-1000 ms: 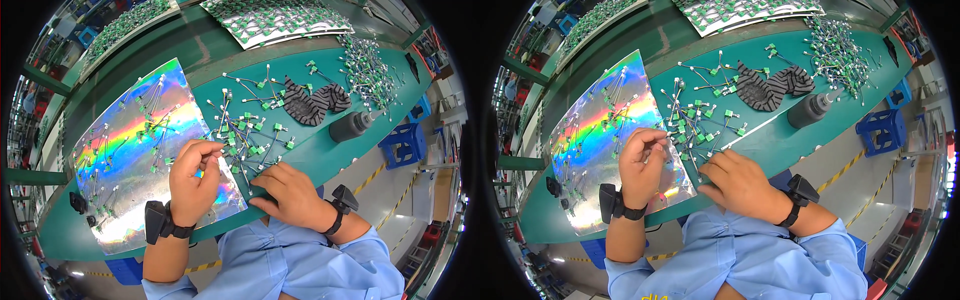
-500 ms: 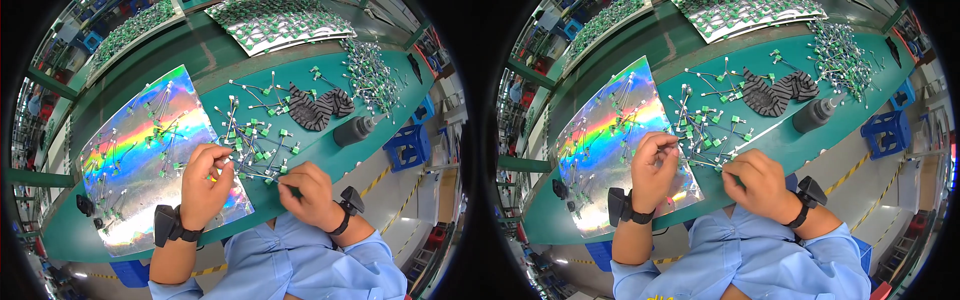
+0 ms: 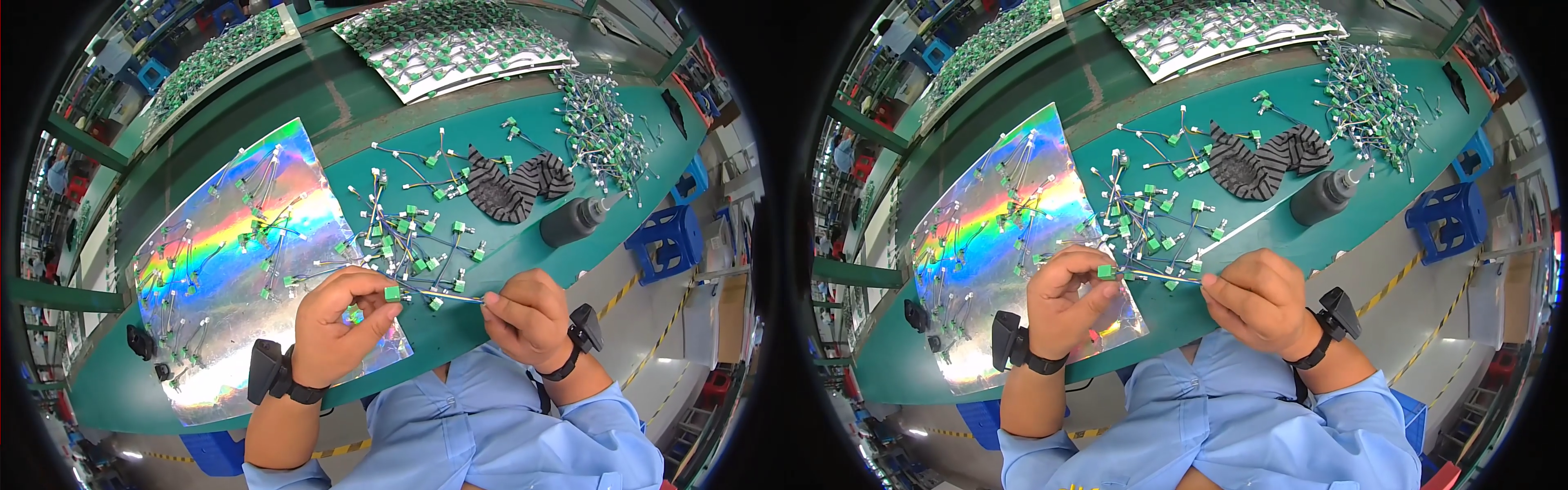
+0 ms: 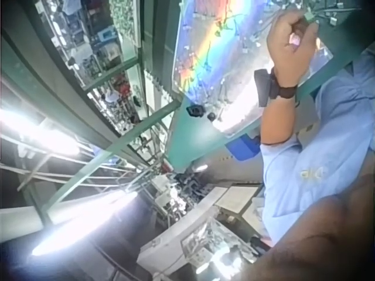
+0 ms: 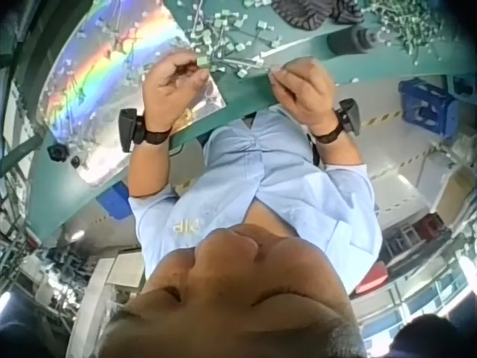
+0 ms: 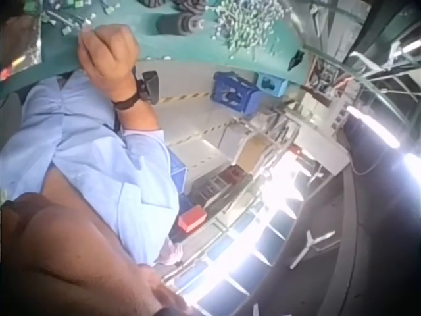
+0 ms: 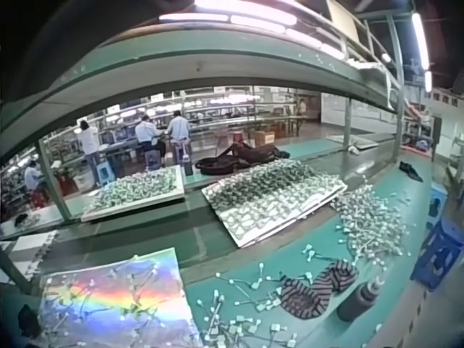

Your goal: The person picks up a wire harness, applies liquid from a squeeze bottle to the green connector, and uses a thin green rod to press the wires into it. Once finished, they place the assembled unit onto a reflective sheet.

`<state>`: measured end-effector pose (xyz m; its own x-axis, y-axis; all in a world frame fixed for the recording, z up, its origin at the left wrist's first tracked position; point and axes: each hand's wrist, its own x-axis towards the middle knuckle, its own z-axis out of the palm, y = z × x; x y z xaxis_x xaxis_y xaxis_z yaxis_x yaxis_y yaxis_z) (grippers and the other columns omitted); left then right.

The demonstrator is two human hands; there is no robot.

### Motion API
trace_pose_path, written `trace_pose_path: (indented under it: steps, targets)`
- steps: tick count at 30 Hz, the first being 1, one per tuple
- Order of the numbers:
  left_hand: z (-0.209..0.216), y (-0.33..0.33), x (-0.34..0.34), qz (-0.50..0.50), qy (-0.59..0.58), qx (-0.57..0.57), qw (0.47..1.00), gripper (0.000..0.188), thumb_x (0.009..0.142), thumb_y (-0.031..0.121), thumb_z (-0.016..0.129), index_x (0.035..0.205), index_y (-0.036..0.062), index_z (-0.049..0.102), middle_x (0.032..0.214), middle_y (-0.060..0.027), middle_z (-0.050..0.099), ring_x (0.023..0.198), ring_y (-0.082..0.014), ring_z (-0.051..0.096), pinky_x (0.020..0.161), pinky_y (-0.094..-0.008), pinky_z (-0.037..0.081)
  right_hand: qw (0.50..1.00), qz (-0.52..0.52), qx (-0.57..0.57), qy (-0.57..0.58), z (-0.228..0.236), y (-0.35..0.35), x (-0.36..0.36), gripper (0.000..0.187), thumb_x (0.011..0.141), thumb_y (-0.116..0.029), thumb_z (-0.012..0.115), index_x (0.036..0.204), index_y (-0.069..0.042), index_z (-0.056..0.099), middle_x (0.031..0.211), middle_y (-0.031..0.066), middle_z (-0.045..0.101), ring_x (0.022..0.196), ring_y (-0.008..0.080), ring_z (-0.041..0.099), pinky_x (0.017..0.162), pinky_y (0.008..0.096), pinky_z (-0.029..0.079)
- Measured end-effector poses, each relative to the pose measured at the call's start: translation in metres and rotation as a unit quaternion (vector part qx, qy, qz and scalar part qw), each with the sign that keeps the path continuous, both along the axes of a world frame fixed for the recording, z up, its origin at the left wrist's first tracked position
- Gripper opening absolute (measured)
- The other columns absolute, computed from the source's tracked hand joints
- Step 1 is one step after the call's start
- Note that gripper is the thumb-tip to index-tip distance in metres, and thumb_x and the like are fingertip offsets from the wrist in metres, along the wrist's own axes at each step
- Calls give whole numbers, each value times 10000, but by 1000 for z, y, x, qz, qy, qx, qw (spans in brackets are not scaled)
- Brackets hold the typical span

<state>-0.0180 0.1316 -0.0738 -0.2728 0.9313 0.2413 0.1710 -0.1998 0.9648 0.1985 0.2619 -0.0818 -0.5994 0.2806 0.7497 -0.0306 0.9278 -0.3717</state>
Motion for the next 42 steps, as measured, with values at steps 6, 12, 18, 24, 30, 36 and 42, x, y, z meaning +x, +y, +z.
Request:
trace_pose_path:
  steps: [6, 12, 18, 24, 30, 36, 42]
  targets:
    - [2, -1, 0, 7, 61, 38, 997, 253, 745, -49, 699, 986, -8, 635, 892, -89, 621, 688, -109, 570, 588, -224, 449, 1000, -28, 9, -7, 2, 4, -3, 344, 635, 10, 735, 960, -64, 650, 865, 47, 584, 750, 214, 556, 599, 324, 447]
    - [6, -3, 6, 13, 127, 28, 991, 293, 703, -86, 657, 978, 12, 637, 996, -117, 645, 839, -172, 610, 676, -265, 488, 997, -15, -48, -54, 30, -6, -16, 314, 662, -47, 731, 961, -89, 646, 927, 49, 599, 844, 227, 554, 733, 372, 434]
    - [6, 0, 5, 2, 171, 69, 983, 257, 732, -78, 669, 971, 6, 623, 972, -123, 636, 799, -196, 646, 656, -279, 525, 992, 50, -24, -114, 39, -7, -38, 285, 682, -76, 735, 951, -106, 646, 943, 30, 614, 837, 220, 562, 751, 378, 418]
    - [7, 0, 6, 1, 196, 72, 978, 280, 715, -49, 694, 978, 18, 624, 963, -122, 638, 767, -220, 642, 632, -281, 515, 990, 65, -39, -119, 38, -6, -41, 268, 689, -64, 728, 941, -98, 645, 918, 20, 617, 818, 218, 572, 740, 366, 421]
    - [9, -1, 9, -2, 218, 66, 974, 279, 711, -30, 707, 973, 26, 628, 953, -115, 643, 746, -217, 640, 612, -281, 507, 977, 111, -131, -122, 34, -5, -39, 248, 728, -67, 712, 964, -74, 637, 911, 50, 618, 789, 236, 582, 691, 347, 441]
    - [9, 0, 7, 14, 231, 86, 969, 303, 688, -51, 716, 970, 5, 623, 935, -130, 656, 718, -204, 638, 593, -265, 504, 988, 51, -139, -43, 35, 4, -25, 187, 778, -71, 690, 953, -53, 627, 888, 72, 615, 754, 224, 586, 643, 332, 446]
    - [3, -4, 13, 74, 205, 67, 974, 315, 690, -76, 706, 985, -7, 618, 944, -148, 664, 736, -201, 638, 616, -268, 505, 962, -68, -260, -41, 7, 20, 36, 188, 763, -129, 723, 881, -53, 599, 883, 80, 600, 740, 242, 565, 637, 322, 455]
